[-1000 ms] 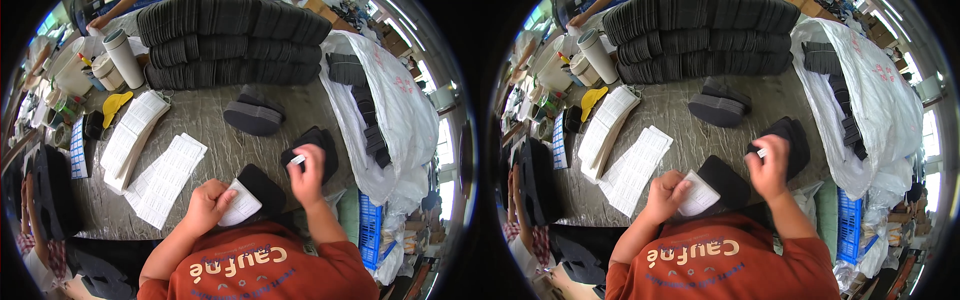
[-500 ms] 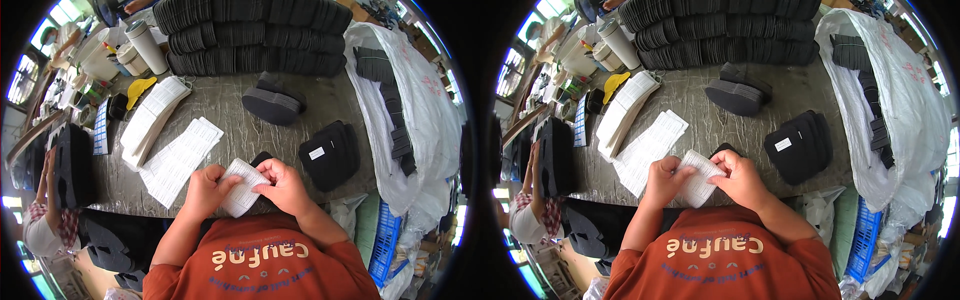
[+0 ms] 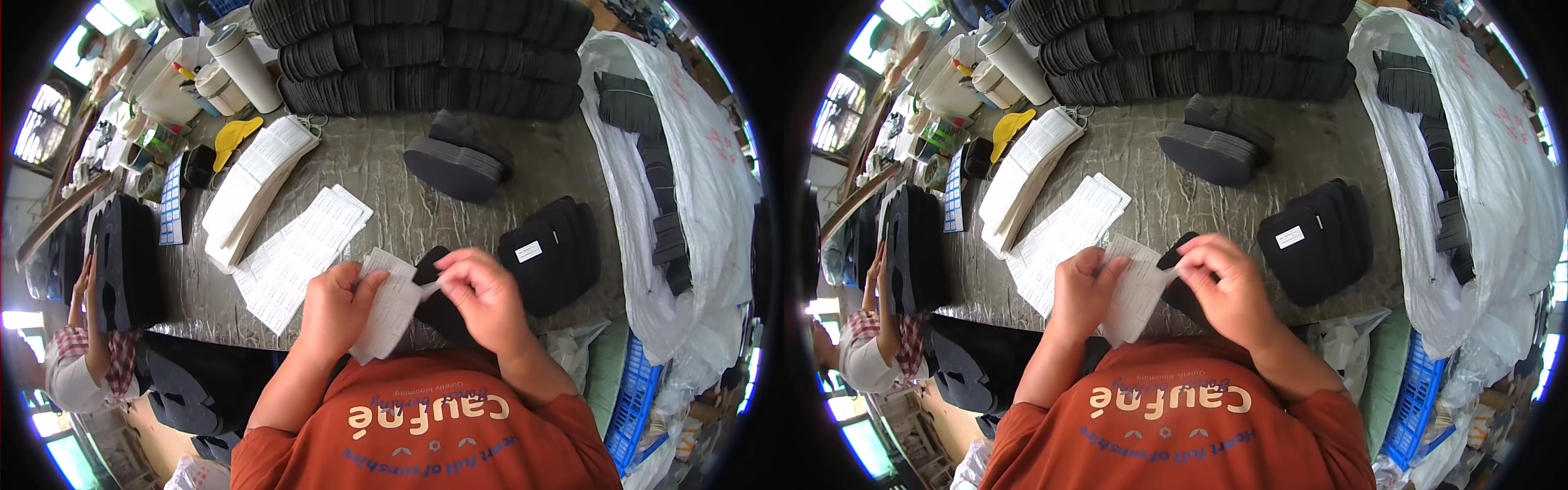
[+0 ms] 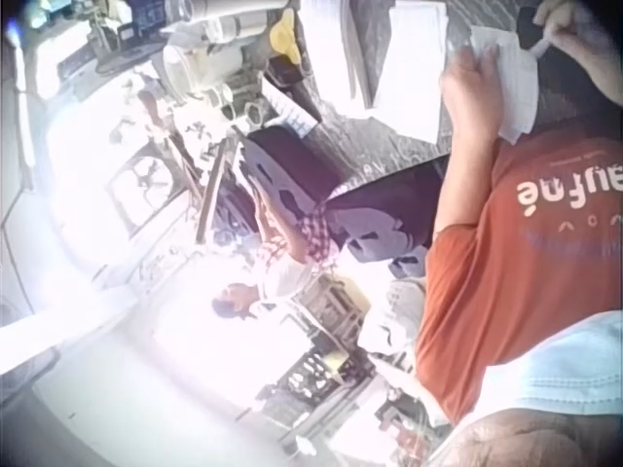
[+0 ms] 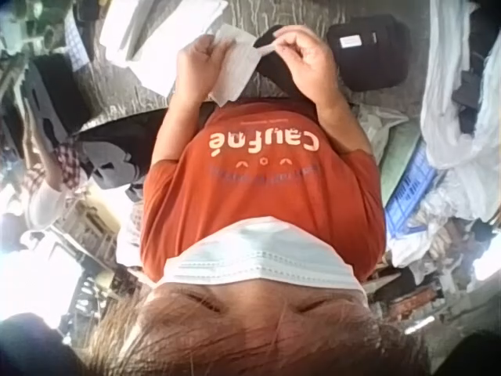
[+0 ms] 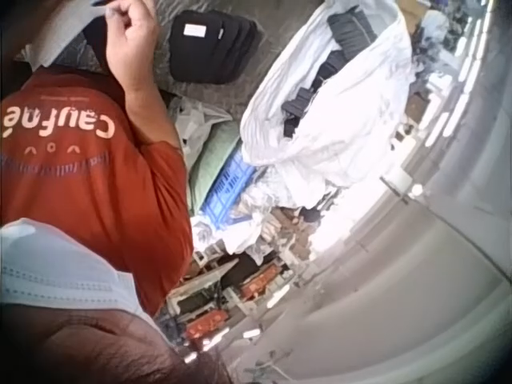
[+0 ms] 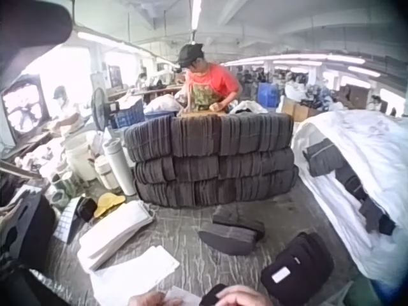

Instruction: The worker is applying white labels onto black shoe components and then bundling the finished pieces.

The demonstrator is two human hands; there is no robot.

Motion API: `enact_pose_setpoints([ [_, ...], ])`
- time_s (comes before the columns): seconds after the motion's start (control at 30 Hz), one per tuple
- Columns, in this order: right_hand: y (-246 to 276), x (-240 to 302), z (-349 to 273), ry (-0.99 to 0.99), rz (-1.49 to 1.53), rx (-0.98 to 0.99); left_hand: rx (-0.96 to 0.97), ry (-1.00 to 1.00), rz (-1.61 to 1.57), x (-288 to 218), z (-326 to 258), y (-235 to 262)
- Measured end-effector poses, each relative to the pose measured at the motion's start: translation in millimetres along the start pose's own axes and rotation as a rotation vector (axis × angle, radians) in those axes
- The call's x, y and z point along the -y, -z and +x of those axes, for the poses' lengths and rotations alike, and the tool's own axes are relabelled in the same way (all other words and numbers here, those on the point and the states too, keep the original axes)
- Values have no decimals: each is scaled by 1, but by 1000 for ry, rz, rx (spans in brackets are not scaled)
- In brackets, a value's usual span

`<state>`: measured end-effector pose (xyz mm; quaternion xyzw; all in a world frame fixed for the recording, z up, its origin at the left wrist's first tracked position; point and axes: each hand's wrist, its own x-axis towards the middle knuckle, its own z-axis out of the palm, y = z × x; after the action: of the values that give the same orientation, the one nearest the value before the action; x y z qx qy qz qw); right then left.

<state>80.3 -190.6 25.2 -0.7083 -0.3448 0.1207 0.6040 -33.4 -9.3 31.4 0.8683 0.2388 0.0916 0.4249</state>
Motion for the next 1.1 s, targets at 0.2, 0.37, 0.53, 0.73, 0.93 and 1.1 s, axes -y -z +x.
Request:
enact_pose_setpoints([
  [0.2,9,-22,-1,-369,180,0,405,-671,126,-1,-14,7],
  [0.37,-1,-28,-3,-359,1,73,415,-689,215,6,-22,-9],
  [0.53,-3,-29,-2,-389,-27,89,414,-689,202,6,-21,-9],
  [0.73,-6,-31,-2,-347,-103,82,404,-680,208,6,-22,-11],
  [0.93,-6,-31,-2,-288,-184,71,405,-738,307,4,-17,-17],
  [1.1,-11,-25,-2,-321,-324,12,408,-742,380,1,-17,-18],
])
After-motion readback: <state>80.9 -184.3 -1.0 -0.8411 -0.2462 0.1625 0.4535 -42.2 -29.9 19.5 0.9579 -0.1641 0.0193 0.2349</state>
